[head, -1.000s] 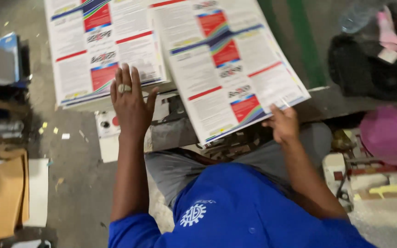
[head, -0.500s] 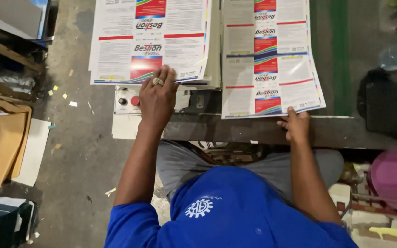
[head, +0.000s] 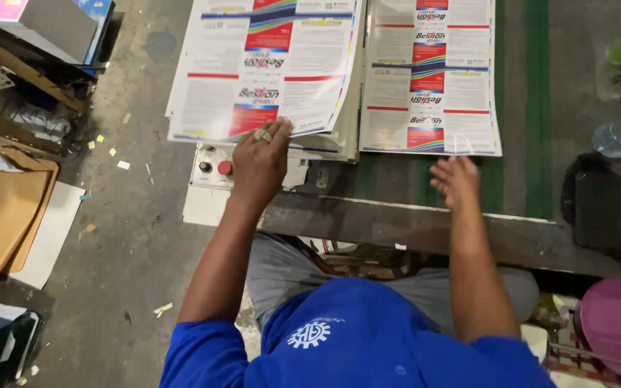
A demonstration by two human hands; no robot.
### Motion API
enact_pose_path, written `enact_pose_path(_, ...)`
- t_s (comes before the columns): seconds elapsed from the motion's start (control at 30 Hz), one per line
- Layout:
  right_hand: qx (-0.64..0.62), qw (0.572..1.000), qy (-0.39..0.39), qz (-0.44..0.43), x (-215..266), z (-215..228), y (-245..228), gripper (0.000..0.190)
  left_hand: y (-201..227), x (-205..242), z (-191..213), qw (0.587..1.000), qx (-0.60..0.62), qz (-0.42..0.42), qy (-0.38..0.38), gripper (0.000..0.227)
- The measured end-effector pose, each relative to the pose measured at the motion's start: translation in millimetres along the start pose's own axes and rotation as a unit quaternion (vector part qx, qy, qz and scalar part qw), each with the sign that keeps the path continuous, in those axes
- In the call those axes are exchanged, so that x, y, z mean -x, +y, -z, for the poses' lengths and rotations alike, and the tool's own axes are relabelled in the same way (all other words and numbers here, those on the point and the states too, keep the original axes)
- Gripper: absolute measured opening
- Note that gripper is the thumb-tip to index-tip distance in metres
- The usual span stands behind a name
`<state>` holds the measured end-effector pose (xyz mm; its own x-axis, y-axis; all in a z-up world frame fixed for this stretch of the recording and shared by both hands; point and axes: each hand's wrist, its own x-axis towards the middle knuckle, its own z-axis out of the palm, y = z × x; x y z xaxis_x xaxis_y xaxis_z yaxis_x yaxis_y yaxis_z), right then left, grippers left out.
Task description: The person sits at a workbench and repeatedly picks up printed sheets from a pile on the left, then places them onto a growing stack on the right. The hands handle the papers directly, aligning them as they are moved.
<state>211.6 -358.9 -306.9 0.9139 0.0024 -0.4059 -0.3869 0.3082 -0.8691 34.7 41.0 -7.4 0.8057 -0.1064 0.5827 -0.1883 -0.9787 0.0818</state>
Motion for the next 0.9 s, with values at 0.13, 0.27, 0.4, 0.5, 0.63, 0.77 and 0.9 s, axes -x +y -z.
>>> enact_pose_path(0.13,0.014,0.997,-0.07,-0.017,80.3,-30.9,1.5,0.044,38.5,-5.4,3.4,0.985,0.13,-0.074,0.082,0.03)
enact_pose_path(0.27,0.007,0.988,-0.148,0.036,166.8,-81.3,-27.5,0.043,93.9,5.2,-28.0,0.972,0.184,-0.137,0.059,0.033)
enact_pose_path(0.4,-0.154,0.953,-0.242,0.093,173.3,-78.8,-16.0,0.042,138.4,11.1,-45.1,0.98,0.116,-0.154,-0.048,0.043)
enact_pose_path(0.5,-0.155,0.966,-0.163,0.13,198.3,-84.6,-59.2,0.04,146.5,3.6,-39.2,0.967,0.147,-0.175,-0.108,0.05)
enact_pose_path(0.63,-0.124,0.979,-0.061,0.149,207.3,-48.8,-76.4,0.033,95.2,-4.6,-47.0,0.978,0.088,-0.126,-0.143,0.059)
enact_pose_path(0.77,-0.11,0.984,-0.016,0.137,199.2,21.4,-39.6,0.031,16.6,-11.6,-46.3,0.985,-0.003,-0.014,-0.174,0.067)
enact_pose_path(0.9,-0.059,0.989,0.066,0.12,204.2,63.5,-11.0,0.029,-11.3,-4.4,-31.5,0.998,-0.04,-0.008,-0.056,0.083)
